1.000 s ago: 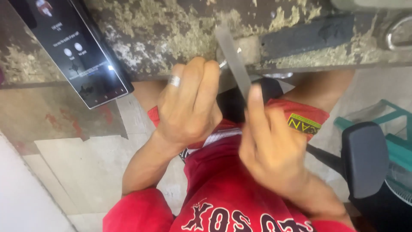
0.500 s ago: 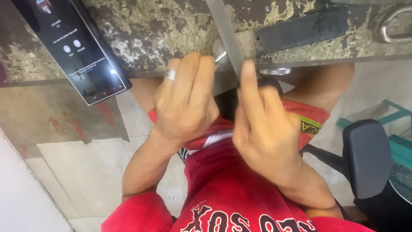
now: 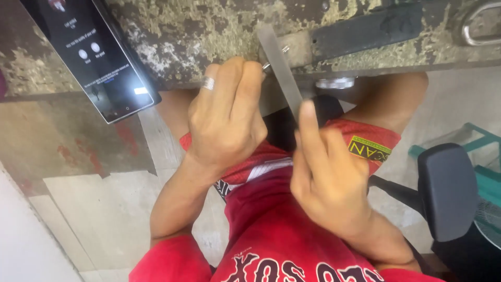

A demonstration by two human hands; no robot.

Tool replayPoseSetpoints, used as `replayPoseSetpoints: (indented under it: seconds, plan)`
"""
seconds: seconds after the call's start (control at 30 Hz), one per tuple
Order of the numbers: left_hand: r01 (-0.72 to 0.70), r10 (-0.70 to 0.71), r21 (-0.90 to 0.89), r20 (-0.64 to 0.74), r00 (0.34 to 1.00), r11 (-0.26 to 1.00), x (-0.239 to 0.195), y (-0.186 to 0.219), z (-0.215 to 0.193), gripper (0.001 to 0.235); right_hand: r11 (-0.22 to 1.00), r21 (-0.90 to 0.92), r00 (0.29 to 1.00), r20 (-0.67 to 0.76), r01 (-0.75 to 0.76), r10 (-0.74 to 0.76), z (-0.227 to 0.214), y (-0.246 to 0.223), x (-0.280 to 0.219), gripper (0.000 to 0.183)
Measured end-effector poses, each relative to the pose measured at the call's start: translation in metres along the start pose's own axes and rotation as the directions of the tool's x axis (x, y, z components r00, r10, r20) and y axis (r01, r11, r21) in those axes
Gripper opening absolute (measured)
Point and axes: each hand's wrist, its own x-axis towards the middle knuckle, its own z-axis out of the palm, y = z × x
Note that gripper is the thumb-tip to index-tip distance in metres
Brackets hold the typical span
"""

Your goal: Manually filing a key and testing its fit in a lock cylinder for final adjustments.

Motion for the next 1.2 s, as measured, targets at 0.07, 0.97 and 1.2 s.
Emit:
replayPoseSetpoints:
  seconds: [0.07,0.97,1.2]
  plan:
    - [0.007,-0.007,-0.003,0.009,1.0,1.0,-0.001,-0.001,0.0,0.029,0.998,0.052,1.0,0.002,-0.02,0.02,0.004,0.002,-0.005,0.042]
    - [-0.067,0.066,0.13,0.011,0.998,0.989,-0.006,-0.002,0.004,0.035,0.997,0.013,0.997,-0.011,-0.075,0.075,0.02,0.008,0.03,0.042]
    - [-0.047,0.046,0.052,0.017,0.999,0.998,-0.004,-0.003,0.002,0.031,1.0,0.021,1.0,-0.02,0.021,-0.021,0.006,-0.001,0.002,0.038]
